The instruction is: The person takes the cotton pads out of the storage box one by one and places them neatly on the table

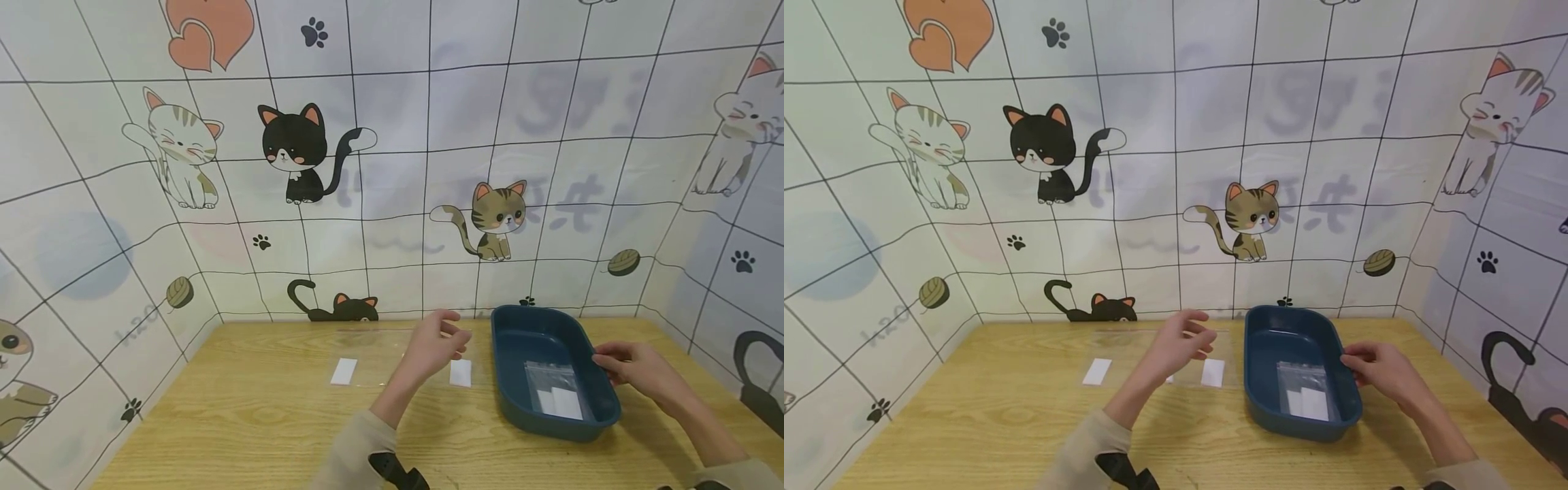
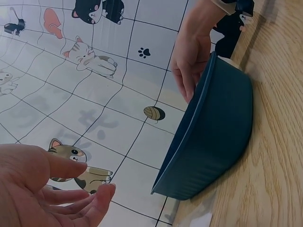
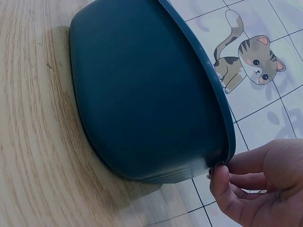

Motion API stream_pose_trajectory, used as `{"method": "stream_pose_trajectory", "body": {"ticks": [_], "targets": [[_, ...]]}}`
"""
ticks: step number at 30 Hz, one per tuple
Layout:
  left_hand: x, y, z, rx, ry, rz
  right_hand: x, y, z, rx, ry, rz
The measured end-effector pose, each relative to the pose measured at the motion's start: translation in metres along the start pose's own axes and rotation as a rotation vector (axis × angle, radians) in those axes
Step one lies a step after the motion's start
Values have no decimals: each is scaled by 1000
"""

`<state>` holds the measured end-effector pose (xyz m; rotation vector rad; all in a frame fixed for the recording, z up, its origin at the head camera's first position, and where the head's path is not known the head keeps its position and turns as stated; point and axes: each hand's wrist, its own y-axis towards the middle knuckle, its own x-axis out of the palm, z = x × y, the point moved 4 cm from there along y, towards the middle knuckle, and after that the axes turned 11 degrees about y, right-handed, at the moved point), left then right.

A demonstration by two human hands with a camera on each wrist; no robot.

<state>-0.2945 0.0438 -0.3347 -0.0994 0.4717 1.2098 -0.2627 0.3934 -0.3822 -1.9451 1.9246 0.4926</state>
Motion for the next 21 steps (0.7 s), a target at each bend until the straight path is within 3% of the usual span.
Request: {"method": "stream_pose_trajectory", "body": {"ticks": [21], "targets": [[36,7,21,-9,-8,-30,0,0,0,11,-4,1]]}}
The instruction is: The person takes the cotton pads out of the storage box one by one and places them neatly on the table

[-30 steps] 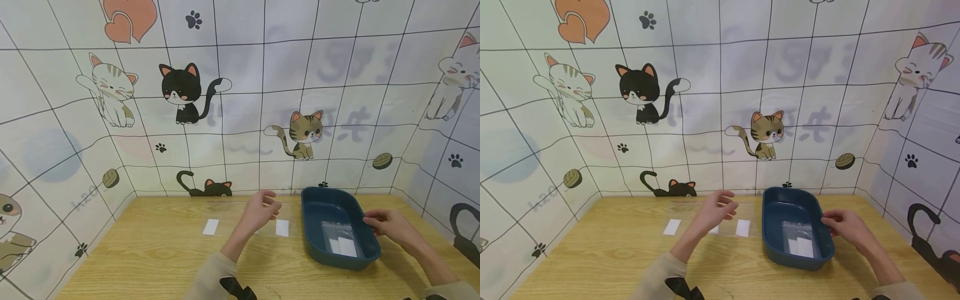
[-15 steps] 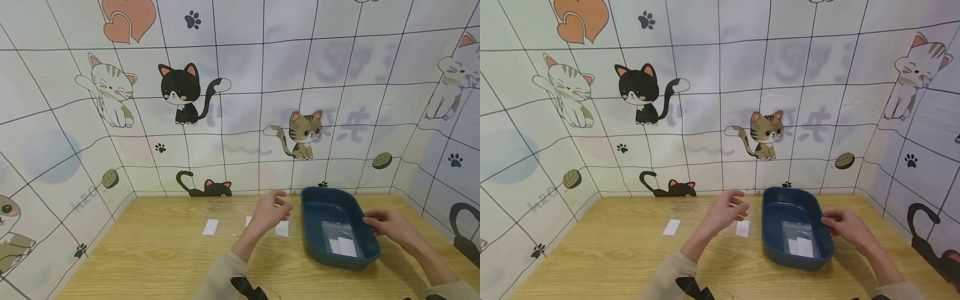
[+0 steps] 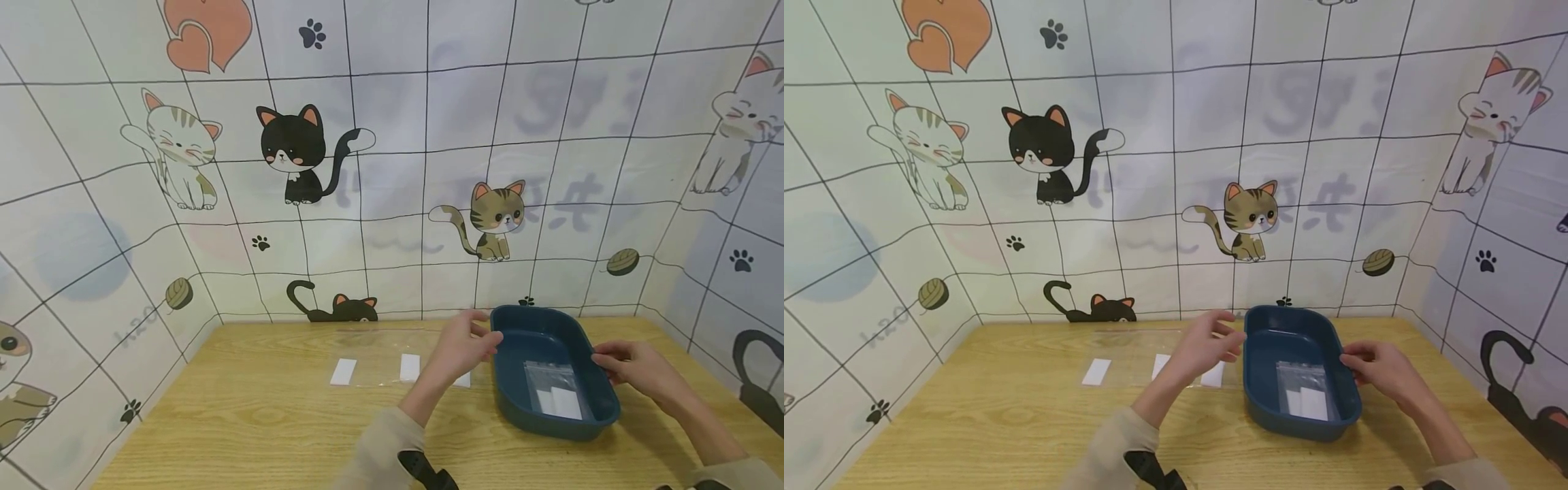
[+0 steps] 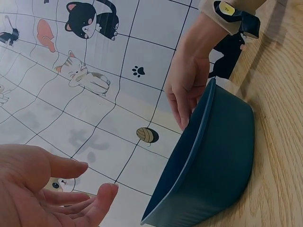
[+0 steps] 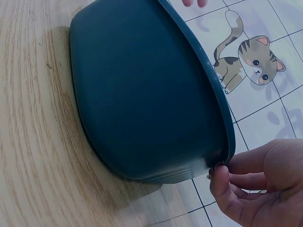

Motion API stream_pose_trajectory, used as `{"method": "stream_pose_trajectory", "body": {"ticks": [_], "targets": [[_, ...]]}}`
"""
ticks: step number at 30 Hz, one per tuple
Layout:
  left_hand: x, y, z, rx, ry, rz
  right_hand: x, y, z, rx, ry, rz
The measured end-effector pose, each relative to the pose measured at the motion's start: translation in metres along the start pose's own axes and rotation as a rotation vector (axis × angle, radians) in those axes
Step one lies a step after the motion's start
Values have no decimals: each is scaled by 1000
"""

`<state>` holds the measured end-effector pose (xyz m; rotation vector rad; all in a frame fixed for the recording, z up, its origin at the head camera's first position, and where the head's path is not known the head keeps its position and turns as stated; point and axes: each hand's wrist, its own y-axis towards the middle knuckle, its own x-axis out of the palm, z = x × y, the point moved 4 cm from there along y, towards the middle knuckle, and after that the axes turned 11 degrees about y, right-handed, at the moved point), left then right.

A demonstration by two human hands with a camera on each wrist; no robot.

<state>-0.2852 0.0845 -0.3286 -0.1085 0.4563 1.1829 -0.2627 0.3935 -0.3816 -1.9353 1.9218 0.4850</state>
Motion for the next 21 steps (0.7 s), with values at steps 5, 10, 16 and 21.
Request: {"method": "stream_pose_trajectory", "body": {"ticks": [5,10,16,21], "targets": [[7,2,3,-33,-4,-1,1,-2,-1,-5,14,0],[15,4,5,-51,11,-8,0,-4,-2,-21,9,6],[24,7,4,-85,46,-10,2,-4,-2,-31,28,3],[31,7,7,-92,86,-29,1,-4,-2,-34,22,6]]}}
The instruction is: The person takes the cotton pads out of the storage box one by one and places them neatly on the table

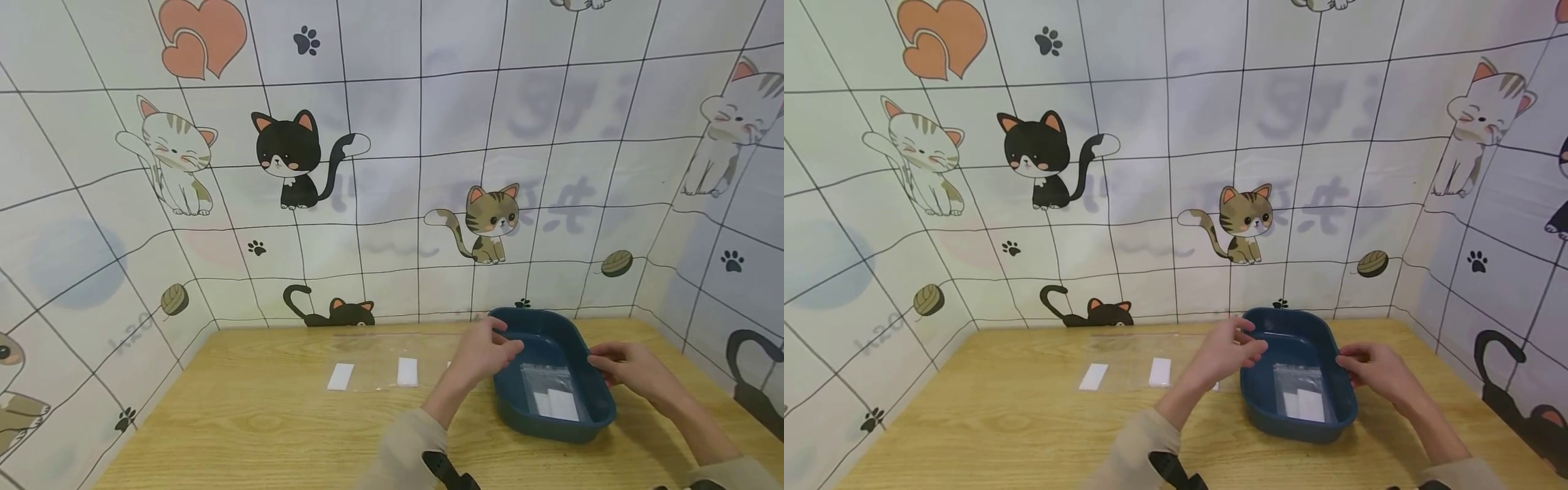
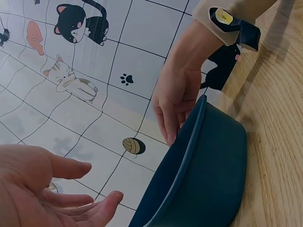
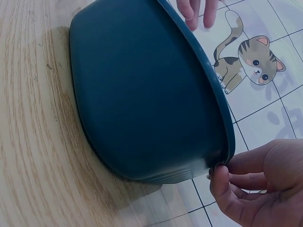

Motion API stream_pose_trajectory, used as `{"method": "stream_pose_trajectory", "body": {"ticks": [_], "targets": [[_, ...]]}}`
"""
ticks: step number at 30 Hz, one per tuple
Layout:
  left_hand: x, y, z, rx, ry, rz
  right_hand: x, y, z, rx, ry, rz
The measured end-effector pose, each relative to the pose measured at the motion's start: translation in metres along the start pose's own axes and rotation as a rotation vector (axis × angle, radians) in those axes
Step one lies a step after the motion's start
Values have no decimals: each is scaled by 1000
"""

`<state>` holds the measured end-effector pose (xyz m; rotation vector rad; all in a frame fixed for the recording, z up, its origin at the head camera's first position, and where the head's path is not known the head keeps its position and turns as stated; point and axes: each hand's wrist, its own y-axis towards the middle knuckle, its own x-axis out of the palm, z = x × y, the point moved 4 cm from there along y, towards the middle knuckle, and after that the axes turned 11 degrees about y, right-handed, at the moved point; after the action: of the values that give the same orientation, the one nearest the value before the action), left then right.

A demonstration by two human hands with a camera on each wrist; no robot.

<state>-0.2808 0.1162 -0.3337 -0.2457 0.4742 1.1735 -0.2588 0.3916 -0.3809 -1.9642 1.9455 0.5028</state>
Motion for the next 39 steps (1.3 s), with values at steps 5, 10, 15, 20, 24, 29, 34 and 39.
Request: {"method": "stream_pose_trajectory", "body": {"ticks": [5,10,15,20,24,29,34,39], "targets": [[5,1,-1,-12,32,-5,1,1,-1,-2,2,2],[9,2,-3,-11,46,-13,1,3,-1,-10,4,2],[16,3,-5,-26,80,-31,2,2,0,2,9,5],[25,5,-5,-46,129,-45,3,0,1,3,17,4],[32,7,-6,-59,167,-61,2,0,1,10,-1,4],[38,9,-8,-62,211,-73,1,2,1,15,-25,1],[43,10,-9,-88,242,-74,2,3,1,10,-9,-3],[48,11,-9,-112,267,-81,1,1,-1,8,-6,-1]]}}
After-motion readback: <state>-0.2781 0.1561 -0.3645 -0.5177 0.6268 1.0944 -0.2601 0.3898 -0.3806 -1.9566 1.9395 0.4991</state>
